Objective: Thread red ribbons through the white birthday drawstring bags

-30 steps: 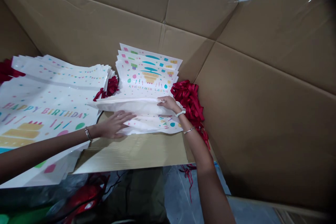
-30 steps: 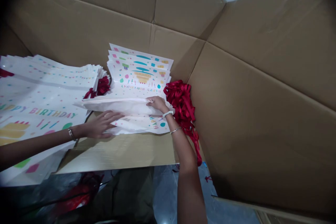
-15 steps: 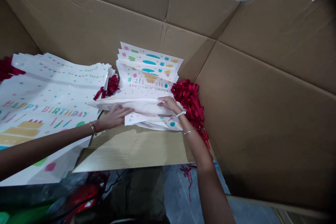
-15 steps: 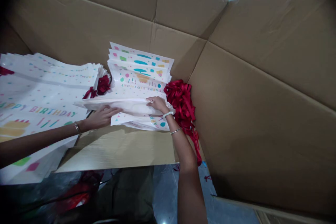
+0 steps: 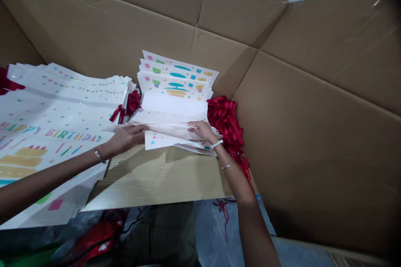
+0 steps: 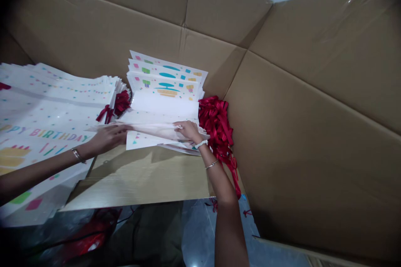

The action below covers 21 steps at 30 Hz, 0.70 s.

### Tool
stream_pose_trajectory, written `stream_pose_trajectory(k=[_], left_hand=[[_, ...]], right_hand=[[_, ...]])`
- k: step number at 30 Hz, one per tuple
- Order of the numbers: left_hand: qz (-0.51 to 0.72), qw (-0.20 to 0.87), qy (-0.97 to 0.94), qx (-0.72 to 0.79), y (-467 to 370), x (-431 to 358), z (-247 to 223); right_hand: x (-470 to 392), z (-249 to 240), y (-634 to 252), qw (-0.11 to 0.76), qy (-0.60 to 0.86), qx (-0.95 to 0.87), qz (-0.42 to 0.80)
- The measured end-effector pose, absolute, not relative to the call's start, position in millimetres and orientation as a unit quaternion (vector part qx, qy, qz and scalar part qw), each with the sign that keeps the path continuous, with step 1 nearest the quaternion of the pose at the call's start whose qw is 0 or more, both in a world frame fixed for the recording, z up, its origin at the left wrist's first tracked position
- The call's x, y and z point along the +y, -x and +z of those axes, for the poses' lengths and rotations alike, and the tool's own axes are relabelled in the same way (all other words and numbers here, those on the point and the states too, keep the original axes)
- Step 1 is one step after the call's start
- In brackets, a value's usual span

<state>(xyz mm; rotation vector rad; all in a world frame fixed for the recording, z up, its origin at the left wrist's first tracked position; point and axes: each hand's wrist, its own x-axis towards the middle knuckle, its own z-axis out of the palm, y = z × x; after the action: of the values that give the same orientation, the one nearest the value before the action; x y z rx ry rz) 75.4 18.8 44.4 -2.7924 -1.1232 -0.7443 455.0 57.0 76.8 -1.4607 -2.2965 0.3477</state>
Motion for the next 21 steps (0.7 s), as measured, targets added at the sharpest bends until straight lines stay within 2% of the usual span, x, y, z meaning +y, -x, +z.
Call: stream_pose_trajectory(k=[3, 7, 11, 13, 17, 21], left_hand=[[-0.254, 0.001, 0.878, -0.406, -71.6, 6.8, 47.6], [-0.309, 0.043, 0.831, -0.460, -54.2, -9.5, 52.9], [-0.336, 0.043, 0.792, -0.508, -30.9, -17.9, 53.8], [-0.326, 0.034, 0.797, -0.508, -27.5, -19.1, 50.7], [-0.270, -0.002, 0.865, -0.423, -44.9, -17.5, 32.0], [-0.192, 0.010, 0.903, -0.384, -70.7, -11.1, -5.3]], right_hand=[[40.3, 69.8, -454.4, 0.164, 0.528, -0.825, 0.120], [15.2, 54.7, -455.4, 0.140, 0.489, -0.851, 0.127], [-1.2, 46.7, -457.0, 0.051, 0.437, -0.880, 0.178], [-5.2, 47.6, -454.5, 0.054, 0.446, -0.872, 0.194], [-12.0, 42.6, -437.5, 0.124, 0.482, -0.860, 0.113], [-20.8, 14.8, -416.5, 0.091, 0.443, -0.892, 0.024]])
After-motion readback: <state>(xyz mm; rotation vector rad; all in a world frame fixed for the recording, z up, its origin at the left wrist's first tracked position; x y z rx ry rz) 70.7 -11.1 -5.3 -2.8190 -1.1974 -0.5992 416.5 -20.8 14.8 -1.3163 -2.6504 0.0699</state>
